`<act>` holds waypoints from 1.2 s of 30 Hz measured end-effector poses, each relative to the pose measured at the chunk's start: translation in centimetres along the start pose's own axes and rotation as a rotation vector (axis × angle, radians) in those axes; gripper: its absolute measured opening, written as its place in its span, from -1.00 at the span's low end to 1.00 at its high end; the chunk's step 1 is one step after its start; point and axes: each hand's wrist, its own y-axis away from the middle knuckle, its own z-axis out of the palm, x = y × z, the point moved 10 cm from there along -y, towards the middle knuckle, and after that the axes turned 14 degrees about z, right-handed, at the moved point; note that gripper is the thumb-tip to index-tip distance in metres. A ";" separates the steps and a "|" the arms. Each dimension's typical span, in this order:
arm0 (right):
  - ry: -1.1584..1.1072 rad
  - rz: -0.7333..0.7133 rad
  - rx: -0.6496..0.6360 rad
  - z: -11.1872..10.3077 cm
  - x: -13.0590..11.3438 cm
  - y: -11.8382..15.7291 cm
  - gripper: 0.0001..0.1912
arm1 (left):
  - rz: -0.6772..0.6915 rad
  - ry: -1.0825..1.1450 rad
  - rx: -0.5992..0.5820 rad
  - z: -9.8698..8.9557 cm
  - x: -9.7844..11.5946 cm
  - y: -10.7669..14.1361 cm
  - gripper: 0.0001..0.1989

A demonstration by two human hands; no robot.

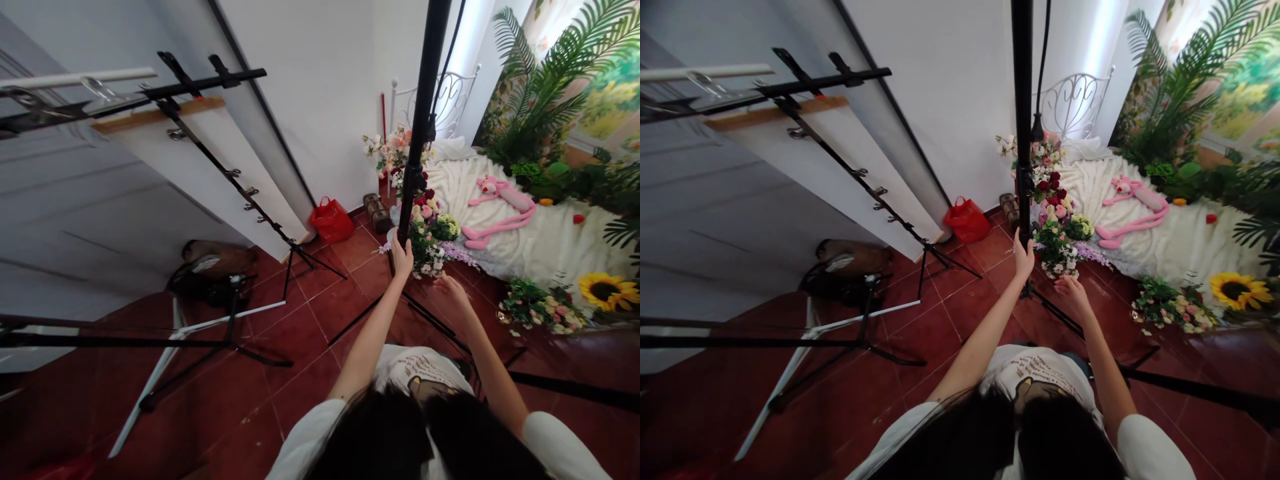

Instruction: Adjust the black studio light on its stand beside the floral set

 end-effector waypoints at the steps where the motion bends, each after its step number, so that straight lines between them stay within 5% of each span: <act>1: -0.033 -0.005 0.047 -1.9 0.5 0.9 -0.74 | -0.050 -0.028 -0.035 0.3 -0.7 2.1 -0.36; 4: -0.084 0.000 0.169 -6.8 2.1 3.8 -0.79 | -0.280 -0.076 -0.225 2.3 -3.6 9.4 -0.22; 7: -0.159 -0.002 0.254 -10.6 3.6 6.6 -0.80 | -0.455 -0.108 -0.394 4.6 -5.3 15.4 -0.31; 12: -0.313 -0.099 0.398 -15.4 5.3 11.0 -0.80 | -0.395 0.013 -0.754 11.4 -3.0 18.9 -0.72; 17: -0.470 -0.184 0.484 -17.6 6.8 15.8 -0.82 | -0.239 0.241 -1.035 19.5 4.1 20.7 -0.80; 24: -0.643 -0.347 0.599 -20.4 7.8 23.5 -0.78 | -0.057 0.631 -1.236 28.5 18.6 26.4 -0.72; 30: -0.768 -0.447 0.677 -22.6 8.2 29.3 -0.81 | 0.109 0.938 -1.315 32.9 30.1 31.7 -0.61; 36: -0.948 -0.469 0.610 -23.9 6.1 32.1 -0.83 | 0.093 0.968 -1.351 35.5 34.6 35.6 -0.48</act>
